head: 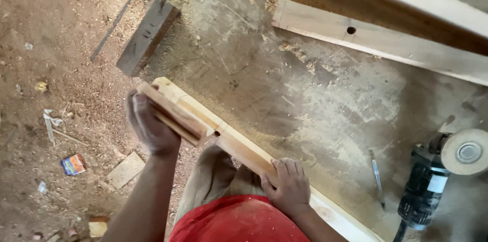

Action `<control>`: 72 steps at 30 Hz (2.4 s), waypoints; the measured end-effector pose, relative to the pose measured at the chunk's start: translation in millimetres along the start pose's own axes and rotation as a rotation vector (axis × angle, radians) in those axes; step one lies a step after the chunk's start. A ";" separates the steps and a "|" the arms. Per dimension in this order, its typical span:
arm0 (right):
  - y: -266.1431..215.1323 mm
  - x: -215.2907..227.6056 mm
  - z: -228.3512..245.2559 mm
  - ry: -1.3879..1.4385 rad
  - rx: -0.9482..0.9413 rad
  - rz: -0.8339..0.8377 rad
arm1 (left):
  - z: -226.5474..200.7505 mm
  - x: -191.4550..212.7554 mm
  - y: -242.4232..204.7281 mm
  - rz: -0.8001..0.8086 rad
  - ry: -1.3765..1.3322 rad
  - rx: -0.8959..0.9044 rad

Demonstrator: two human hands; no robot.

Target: The person uses a handheld orbital sander to smooth the surfaces and edges of a small wooden piece. They rotate the piece to sand different sides and briefly inspect the finish by hand.

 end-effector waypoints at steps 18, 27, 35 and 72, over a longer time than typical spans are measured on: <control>-16.9 -4.3 17.8 -0.070 -0.028 -0.083 | 24.6 13.9 9.1 0.164 0.141 -0.005; -19.2 -12.6 18.7 -0.176 -0.160 -0.017 | 66.2 90.1 -42.3 0.152 0.328 0.421; -18.5 -21.6 14.3 -0.217 -0.255 0.065 | 86.6 83.6 -105.3 0.719 0.400 0.798; -11.5 -32.0 -1.4 -0.111 -0.192 0.106 | 139.9 128.6 -56.7 0.252 0.317 0.676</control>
Point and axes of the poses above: each hand's wrist, its own y-axis towards the middle knuckle, its own x-axis out of the back of the hand, z = x × y, the point moved 5 cm from there along y, towards the middle knuckle, and after that the axes turned 3 degrees about -x, right-handed, at the moved point
